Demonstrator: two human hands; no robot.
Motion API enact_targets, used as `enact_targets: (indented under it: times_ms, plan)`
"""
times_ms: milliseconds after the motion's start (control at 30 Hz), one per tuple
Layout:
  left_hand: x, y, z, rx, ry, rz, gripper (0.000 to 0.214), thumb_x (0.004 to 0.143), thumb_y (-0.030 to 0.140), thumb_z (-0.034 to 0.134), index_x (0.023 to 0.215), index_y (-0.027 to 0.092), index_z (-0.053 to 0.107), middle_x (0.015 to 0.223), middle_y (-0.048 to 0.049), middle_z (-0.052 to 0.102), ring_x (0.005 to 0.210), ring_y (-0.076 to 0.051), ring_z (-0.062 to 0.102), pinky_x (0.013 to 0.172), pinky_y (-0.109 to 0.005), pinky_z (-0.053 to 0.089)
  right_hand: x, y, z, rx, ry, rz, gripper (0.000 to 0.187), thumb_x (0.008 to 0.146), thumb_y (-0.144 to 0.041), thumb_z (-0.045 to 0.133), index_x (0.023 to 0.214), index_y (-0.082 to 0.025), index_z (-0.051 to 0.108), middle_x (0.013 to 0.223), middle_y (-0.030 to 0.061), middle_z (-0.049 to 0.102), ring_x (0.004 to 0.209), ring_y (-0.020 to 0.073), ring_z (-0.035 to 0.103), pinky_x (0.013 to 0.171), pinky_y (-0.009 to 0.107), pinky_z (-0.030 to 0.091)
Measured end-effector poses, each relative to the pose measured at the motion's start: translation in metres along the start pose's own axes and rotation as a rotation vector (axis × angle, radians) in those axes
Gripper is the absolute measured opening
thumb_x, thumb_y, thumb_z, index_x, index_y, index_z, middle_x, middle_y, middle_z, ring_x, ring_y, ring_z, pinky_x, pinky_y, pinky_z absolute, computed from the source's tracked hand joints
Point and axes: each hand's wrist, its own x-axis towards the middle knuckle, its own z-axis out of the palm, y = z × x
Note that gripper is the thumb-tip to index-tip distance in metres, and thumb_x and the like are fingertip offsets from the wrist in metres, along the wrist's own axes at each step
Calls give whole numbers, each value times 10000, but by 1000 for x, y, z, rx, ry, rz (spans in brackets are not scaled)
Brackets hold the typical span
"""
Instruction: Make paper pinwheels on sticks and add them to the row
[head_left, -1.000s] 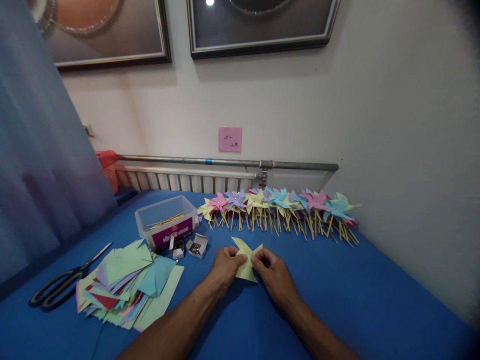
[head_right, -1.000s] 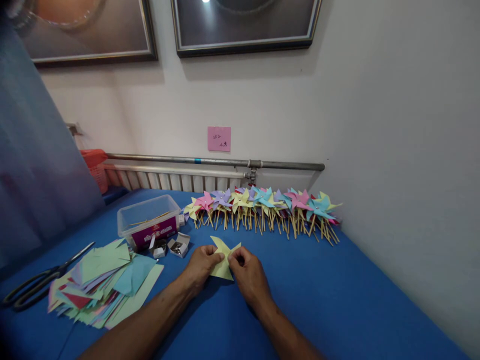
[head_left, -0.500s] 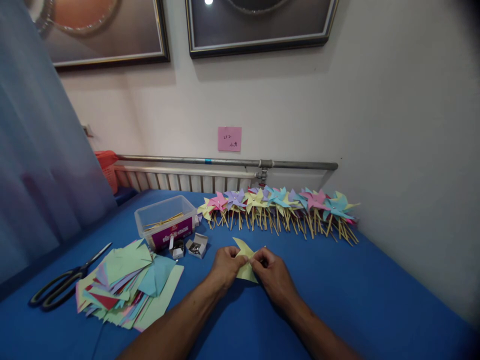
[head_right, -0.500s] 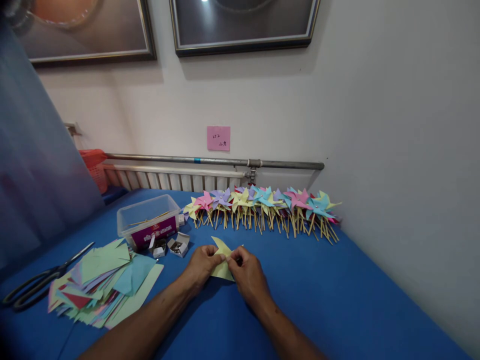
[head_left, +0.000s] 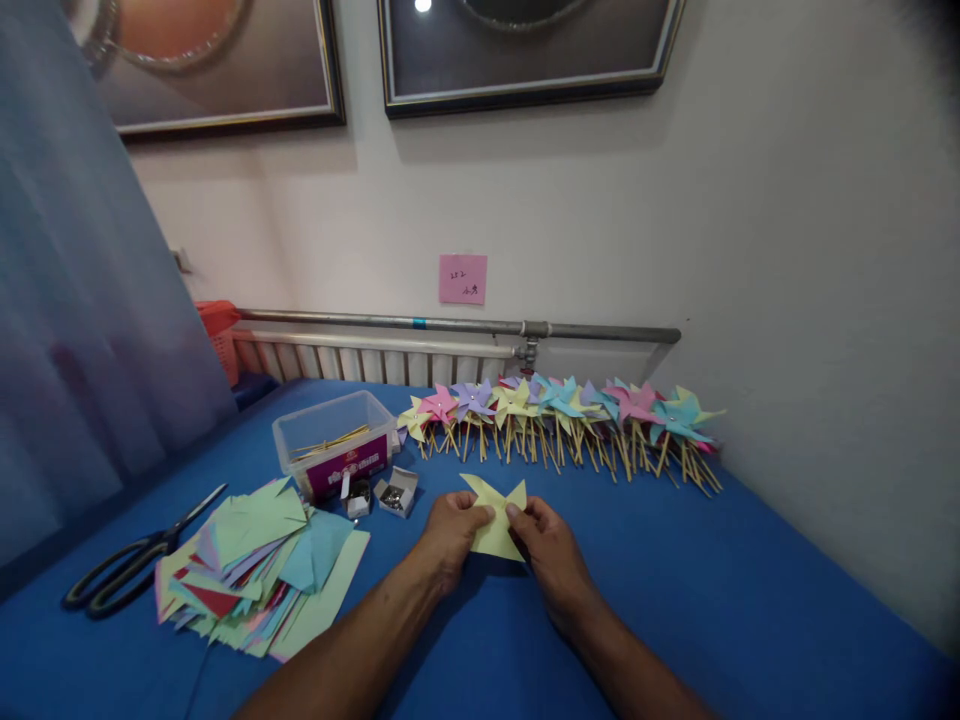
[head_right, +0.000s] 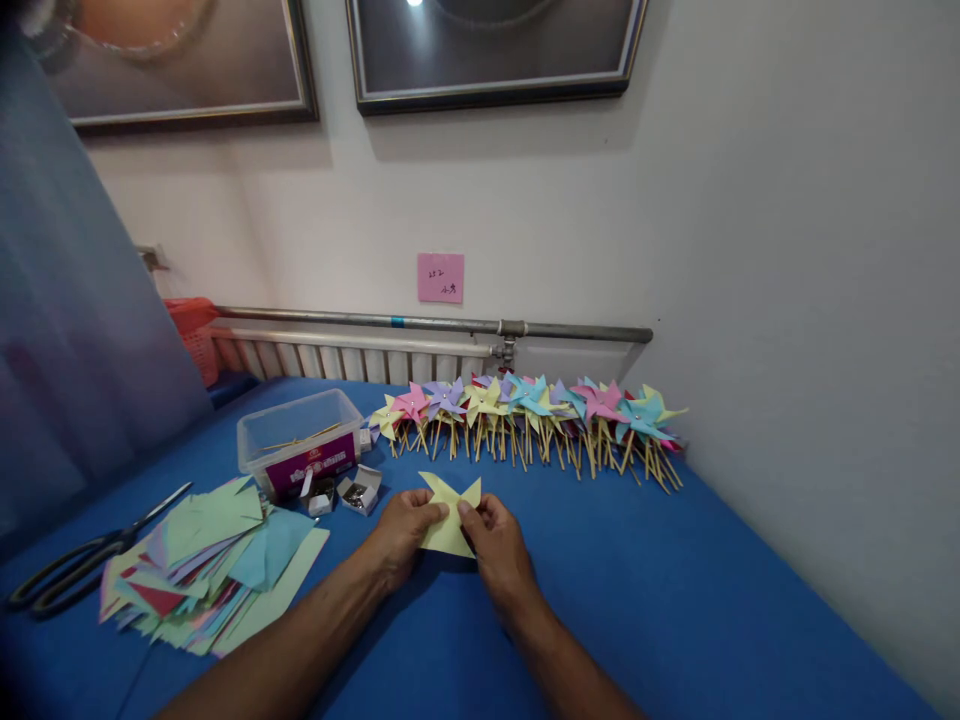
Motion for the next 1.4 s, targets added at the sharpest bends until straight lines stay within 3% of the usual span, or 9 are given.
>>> enact_targets:
  times_ms: [67,267,433,700,1067,1400]
  plan:
    - [0,0,0,-4,0,-5,309,508,285,843,672,111,648,561,-61,672,476,-131,565,532,-252,431,0,2,0,10,-16,13,414,728,-591,743,812,-201,630,656,-1,667,605,181,603,587,282,451]
    - [-1,-1,0,-12,-8,-6,298,504,270,859,641,108,649,551,-45,661,461,-111,538,512,-244,402,0,3,-1,-6,-22,6,418,720,-556,761,892,-181,690,791,43,739,707,212,645,625,294,470]
    - [-1,-2,0,-11,-6,-11,346,468,288,893,650,105,662,574,-47,674,490,-120,560,531,-249,419,0,0,-2,-113,39,-19,396,709,-528,745,873,-170,700,711,38,717,635,198,609,591,292,458]
    - [-2,-2,2,0,-12,8,391,449,310,918,611,117,620,548,-30,639,463,-100,516,501,-237,364,4,3,-5,-222,69,-83,319,716,-468,707,862,-185,702,743,52,719,685,229,637,627,317,489]
    - [-1,-2,1,70,35,-10,294,520,281,828,587,154,571,496,3,592,434,-95,484,476,-231,357,10,13,-8,-208,12,-82,389,700,-477,731,939,-170,727,824,77,758,705,235,659,615,312,498]
    - [-2,0,1,54,36,-24,270,499,271,810,597,152,589,514,-10,613,453,-112,509,489,-243,380,12,16,-11,-160,-7,-61,436,667,-497,771,950,-168,727,837,82,766,729,248,678,633,327,515]
